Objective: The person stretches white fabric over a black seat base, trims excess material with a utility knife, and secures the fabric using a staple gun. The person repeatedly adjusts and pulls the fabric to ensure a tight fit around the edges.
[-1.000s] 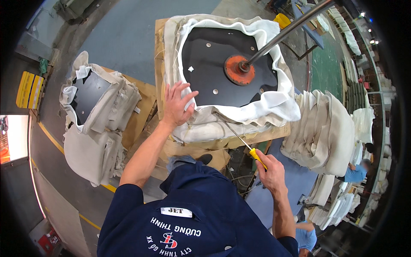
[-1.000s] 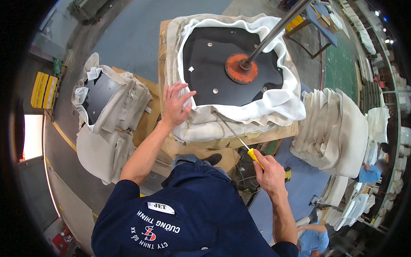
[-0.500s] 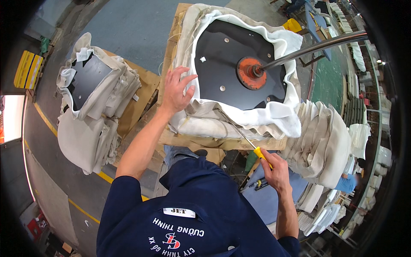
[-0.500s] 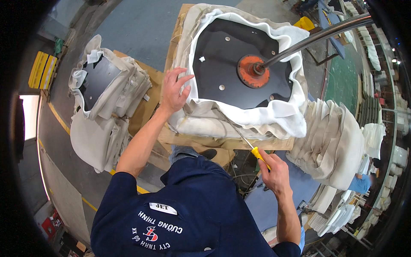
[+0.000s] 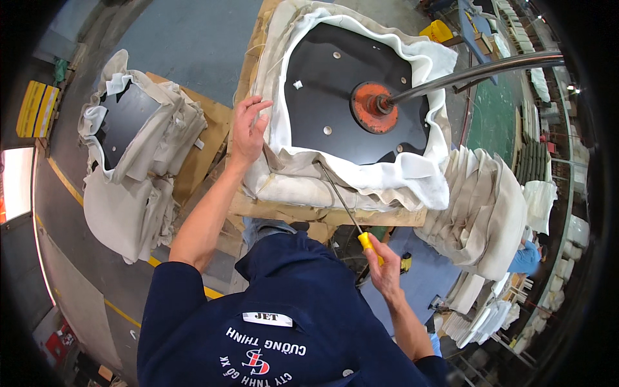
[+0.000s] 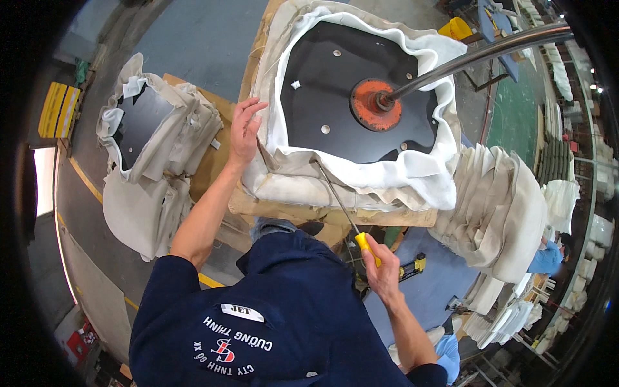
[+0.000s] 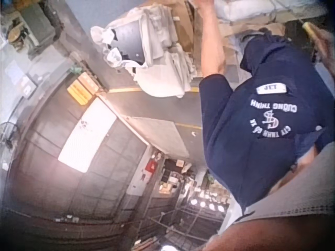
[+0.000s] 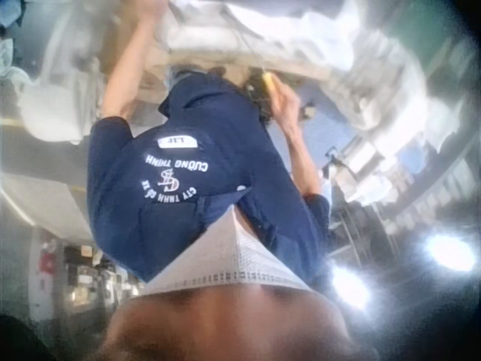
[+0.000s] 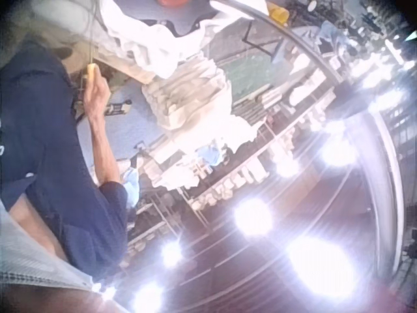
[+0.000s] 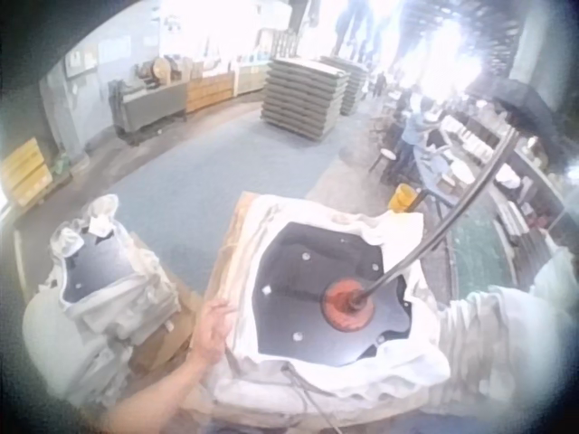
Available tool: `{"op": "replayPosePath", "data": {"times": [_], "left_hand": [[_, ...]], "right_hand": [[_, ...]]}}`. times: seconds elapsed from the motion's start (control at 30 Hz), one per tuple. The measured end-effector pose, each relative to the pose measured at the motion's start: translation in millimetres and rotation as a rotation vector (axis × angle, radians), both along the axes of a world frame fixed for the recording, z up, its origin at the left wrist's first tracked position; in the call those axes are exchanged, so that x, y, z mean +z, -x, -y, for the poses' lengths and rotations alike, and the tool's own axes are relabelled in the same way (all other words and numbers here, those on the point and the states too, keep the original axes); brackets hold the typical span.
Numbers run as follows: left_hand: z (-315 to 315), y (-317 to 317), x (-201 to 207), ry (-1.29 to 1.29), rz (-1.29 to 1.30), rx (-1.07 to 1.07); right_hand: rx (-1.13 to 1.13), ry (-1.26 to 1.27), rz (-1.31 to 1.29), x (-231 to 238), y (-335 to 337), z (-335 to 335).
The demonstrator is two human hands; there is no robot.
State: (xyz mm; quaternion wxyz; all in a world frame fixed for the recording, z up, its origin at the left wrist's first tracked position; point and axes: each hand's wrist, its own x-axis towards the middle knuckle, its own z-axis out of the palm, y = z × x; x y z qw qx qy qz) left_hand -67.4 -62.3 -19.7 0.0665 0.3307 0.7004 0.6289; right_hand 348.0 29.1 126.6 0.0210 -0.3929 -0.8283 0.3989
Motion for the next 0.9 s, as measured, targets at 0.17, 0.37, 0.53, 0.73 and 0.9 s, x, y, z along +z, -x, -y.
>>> {"op": "replayPosePath", "data": {"times": [0.17, 0.37, 0.53, 0.73, 0.9], "left_hand": [[5.0, -1.6, -1.2, 0.038, -0.024, 0.012], [1.2, -2.4, 6.0, 0.061, -0.057, 0.009], [2.1, 2.0, 3.4, 0.21, -0.256, 0.015], [-8.3, -46.1, 54.0, 0.434, -0.697, -0.12], [-24.3, -78.3, 30.7, 0.591, -0.684, -0.217]], "right_hand": [[0.041, -0.25, 0.06, 14.2, 14.0, 26.5], [-0.589, 0.933, -0.21, -33.9, -9.4, 36.1], [-0.419, 0.58, -0.152, -51.7, -11.0, 50.4], [-0.449, 0.519, -0.136, -40.7, -12.3, 50.7], [-0.259, 0.139, -0.1, -25.0, -13.4, 55.6]]}}
